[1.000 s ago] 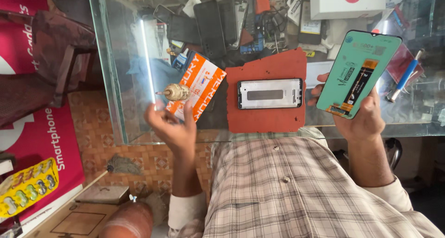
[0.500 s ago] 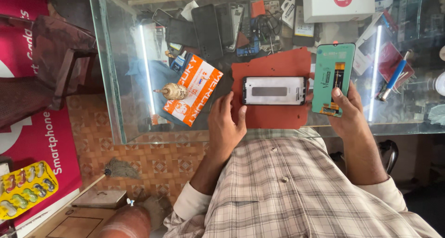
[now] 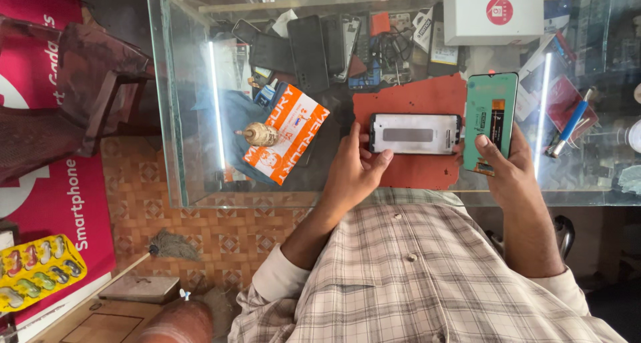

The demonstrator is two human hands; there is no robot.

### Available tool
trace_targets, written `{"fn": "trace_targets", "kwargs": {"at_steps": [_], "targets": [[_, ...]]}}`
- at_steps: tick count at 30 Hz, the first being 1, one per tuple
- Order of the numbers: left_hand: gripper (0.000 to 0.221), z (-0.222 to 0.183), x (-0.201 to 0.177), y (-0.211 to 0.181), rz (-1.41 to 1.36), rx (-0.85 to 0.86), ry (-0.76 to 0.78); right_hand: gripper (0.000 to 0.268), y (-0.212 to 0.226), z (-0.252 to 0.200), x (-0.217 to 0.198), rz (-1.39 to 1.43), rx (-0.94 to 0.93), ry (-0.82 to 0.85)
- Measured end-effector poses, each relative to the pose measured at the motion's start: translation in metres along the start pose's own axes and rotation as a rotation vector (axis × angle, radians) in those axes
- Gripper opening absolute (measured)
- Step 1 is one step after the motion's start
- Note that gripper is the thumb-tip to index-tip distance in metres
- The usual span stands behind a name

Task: The person disassembles a smartphone, applies adhesive to a replacement screen, and reassembles the device by connecting the screen to the motherboard. The person uses a screwdriver and adhesive tape during the process.

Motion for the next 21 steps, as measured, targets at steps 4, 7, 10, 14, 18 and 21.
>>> {"fn": "trace_targets", "kwargs": {"at_steps": [4,7,10,14,18,21], "targets": [[0.058,0.012,0.017,0.020,0.004,-0.068,0.127,0.046,-0.003,0.001,-0.004,0.028,0.005,-0.019],[0.055,0.013,0.028,0.029,-0.200,-0.173,0.137,0.046,-0.004,0.002,-0.005,0.061,0.013,-0.021],[0.064,0.012,0.036,0.022,-0.490,-0.146,0.175,0.047,-0.008,0.002,-0.008,0.106,0.015,-0.010],[0.068,0.018,0.034,-0.002,-0.621,0.055,0.141,0.046,-0.017,0.004,-0.015,0.136,0.019,-0.017],[0.071,0.015,0.007,-0.017,0.020,0.185,-0.049,0.045,-0.021,0.004,-0.018,0.139,0.011,-0.015],[0.074,0.011,0.002,-0.026,0.117,0.175,-0.024,0.046,-0.019,0.004,-0.016,0.122,0.017,-0.023]]}}
Point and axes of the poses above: each hand's wrist, its own z-axis towards the middle knuckle, its own x-axis out of the palm, y = z × x, the point moved 9 cm from there along z, towards the middle knuckle, and after that the axes turned 4 degrees about -y, right-handed, at the moved point
